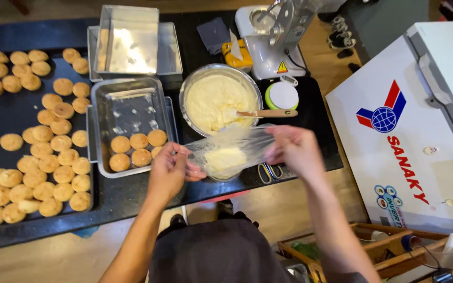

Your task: Filling small puffs with cream filling using a piping bag.

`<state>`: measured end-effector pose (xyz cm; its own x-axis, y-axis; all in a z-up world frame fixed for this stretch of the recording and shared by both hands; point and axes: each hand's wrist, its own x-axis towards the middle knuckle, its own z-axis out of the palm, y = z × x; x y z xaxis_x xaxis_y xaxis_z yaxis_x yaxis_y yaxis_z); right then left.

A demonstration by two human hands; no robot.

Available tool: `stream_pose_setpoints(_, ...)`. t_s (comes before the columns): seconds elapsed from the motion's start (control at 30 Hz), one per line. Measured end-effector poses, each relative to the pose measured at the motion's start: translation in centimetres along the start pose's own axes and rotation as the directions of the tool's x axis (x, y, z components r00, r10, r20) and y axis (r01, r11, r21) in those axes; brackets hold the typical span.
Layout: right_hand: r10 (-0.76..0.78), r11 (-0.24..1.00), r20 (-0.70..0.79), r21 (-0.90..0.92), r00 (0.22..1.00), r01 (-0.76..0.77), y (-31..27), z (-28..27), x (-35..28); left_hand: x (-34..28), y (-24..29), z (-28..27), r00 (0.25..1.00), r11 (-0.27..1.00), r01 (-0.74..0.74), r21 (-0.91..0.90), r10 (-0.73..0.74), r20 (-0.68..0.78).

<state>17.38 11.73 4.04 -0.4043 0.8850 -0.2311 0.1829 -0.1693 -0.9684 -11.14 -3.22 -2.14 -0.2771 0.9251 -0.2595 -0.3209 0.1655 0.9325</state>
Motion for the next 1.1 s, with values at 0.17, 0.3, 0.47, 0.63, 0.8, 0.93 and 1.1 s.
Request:
stream_pose_setpoints(0.17, -0.202, 0.975, -0.028, -0.105, 0.979, 0.198, -14.9, 2.8, -4.8, -3.1, 15.4, -1.8, 0.981, 0.863, -0.158, 0.479, 0.195, -0.027)
stream_pose_setpoints(0.3, -0.471, 0.878, 0.082, -0.046, 0.878, 0.476, -23.3, 6.9, -5.6, -3.8, 24.3, -3.4, 0.615, 0.219, -0.396, 0.892, 0.784, 0.08)
stream_pose_setpoints(0.47, -0.473, 0.879, 0.15, 0.014, 0.868, 0.477, -26.3, 11.6, -2.6, -2.3, 29.1, 3.1, 0.098, -0.319, -0.706, 0.633, 0.841, 0.533)
stream_pose_setpoints(0.63, -0.563, 0.819, 0.189, -0.005, 0.805, 0.574, -23.1, 10.7, -0.6, 7.6, 26.9, 3.3, 0.124, -0.206, -0.854, 0.477, 0.811, 0.572)
stream_pose_setpoints(0.8, -0.435, 0.758, 0.308, -0.382, 0.846, 0.529, -17.7, 8.3, 4.0, 12.3, 26.6, 3.9, 0.035, -0.271, -0.899, 0.343, 0.736, 0.676)
stream_pose_setpoints(0.93, -0.564, 0.456, 0.488, -0.489, 0.667, 0.743, -8.6, 12.7, 14.3, 12.8, 25.8, 6.3, -0.041, -0.393, -0.877, 0.278, 0.636, 0.771)
stream_pose_setpoints(1.1, -0.648, 0.184, 0.432, -0.71, 0.627, 0.68, -4.6, 11.4, 21.0, 14.7, 22.1, 8.0, -0.003, -0.398, -0.876, 0.272, 0.568, 0.823)
